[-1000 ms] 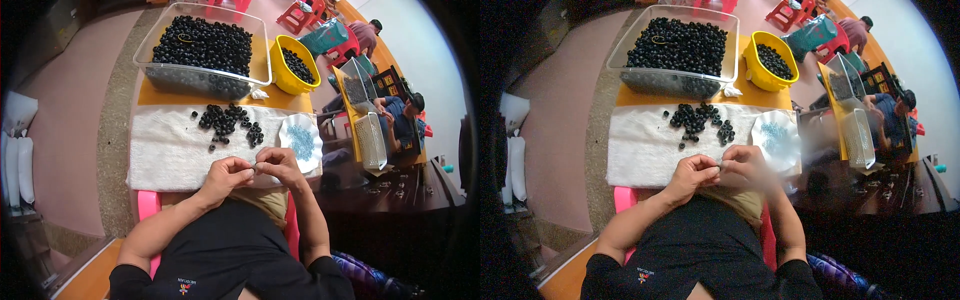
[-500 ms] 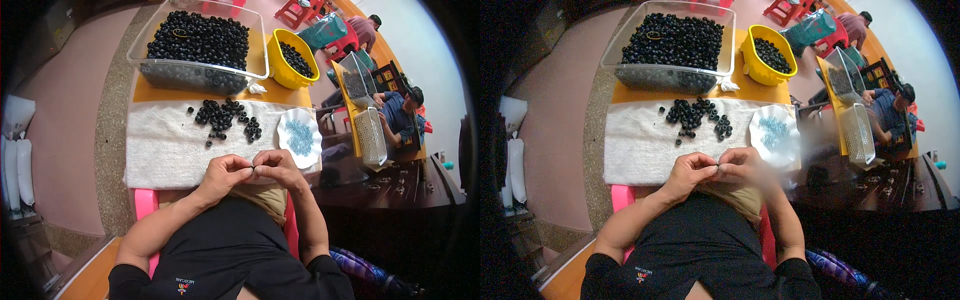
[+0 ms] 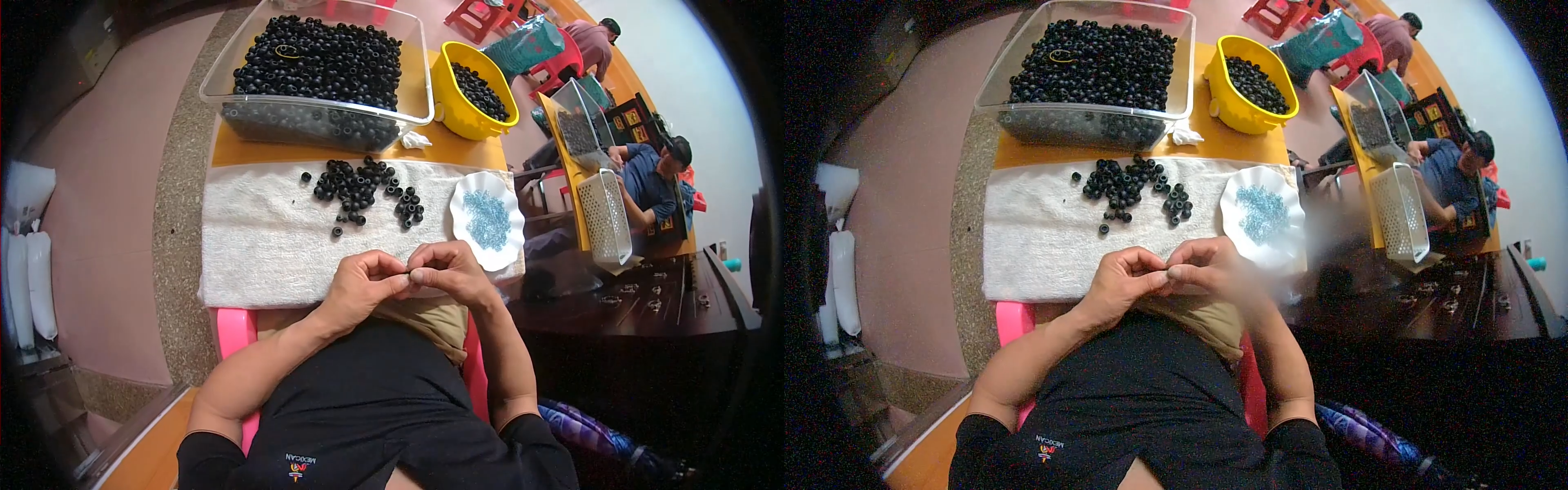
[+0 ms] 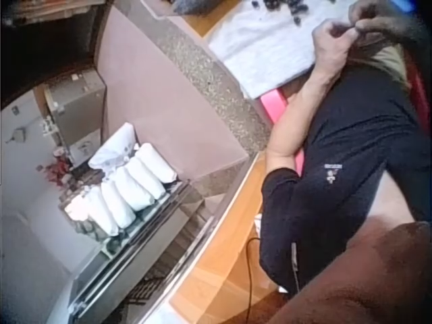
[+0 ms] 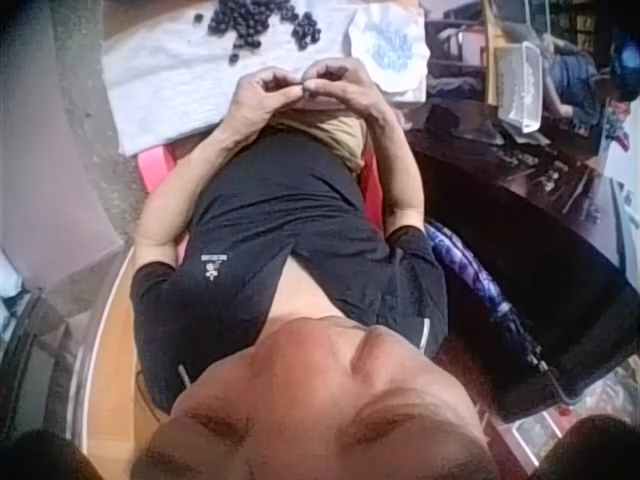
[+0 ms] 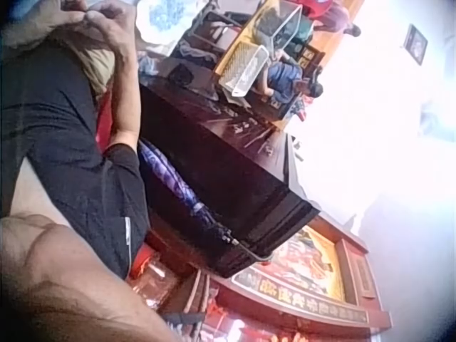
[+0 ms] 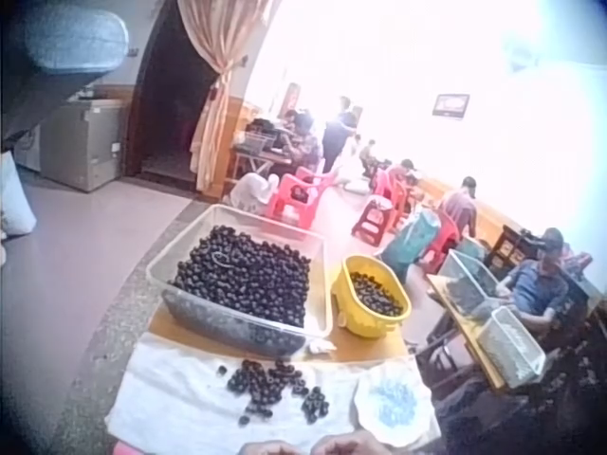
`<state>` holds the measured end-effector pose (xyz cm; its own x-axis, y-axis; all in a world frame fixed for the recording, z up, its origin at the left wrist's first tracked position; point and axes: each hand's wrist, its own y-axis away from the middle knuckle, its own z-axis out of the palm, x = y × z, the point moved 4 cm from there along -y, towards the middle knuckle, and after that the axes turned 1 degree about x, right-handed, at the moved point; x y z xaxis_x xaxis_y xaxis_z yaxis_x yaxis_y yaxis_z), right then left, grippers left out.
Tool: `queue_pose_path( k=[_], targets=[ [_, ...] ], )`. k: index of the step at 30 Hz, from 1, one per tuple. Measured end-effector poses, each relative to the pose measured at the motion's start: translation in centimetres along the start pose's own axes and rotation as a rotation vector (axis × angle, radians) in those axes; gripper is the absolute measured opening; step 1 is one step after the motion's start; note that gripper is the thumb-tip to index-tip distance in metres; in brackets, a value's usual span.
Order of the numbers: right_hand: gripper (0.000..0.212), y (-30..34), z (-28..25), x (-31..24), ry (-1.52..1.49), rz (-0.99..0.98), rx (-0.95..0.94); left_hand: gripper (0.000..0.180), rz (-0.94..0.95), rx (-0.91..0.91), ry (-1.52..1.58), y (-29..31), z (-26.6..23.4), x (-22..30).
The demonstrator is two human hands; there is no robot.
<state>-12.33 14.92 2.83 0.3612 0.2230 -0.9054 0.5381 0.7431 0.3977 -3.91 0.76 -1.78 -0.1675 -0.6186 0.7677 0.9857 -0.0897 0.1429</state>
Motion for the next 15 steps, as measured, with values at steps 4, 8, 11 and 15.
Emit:
queue_pose_path(
  k=[4, 8, 11, 15],
  targets=[
    [0.012, 0.2, -0.2, 0.3, 0.183, -0.113, 0.056, 0.014, 0.003, 0.047, 0.044, -0.1, -0.2, -0.3],
    [0.014, 0.7, 0.2, 0.4, 0.4, -0.258, 0.149, 0.013, -0.022, 0.072, 0.086, 0.0, 0.0, 0.0],
    [0.015, 1.1, 1.0, -0.1, 0.562, -0.42, 0.189, 0.013, -0.027, 0.079, 0.092, 0.0, -0.1, -0.2],
    [0.016, 1.2, 0.9, 0.5, 0.543, -0.394, 0.245, 0.012, -0.031, 0.081, 0.08, 0.0, -0.2, -0.2]
  ],
)
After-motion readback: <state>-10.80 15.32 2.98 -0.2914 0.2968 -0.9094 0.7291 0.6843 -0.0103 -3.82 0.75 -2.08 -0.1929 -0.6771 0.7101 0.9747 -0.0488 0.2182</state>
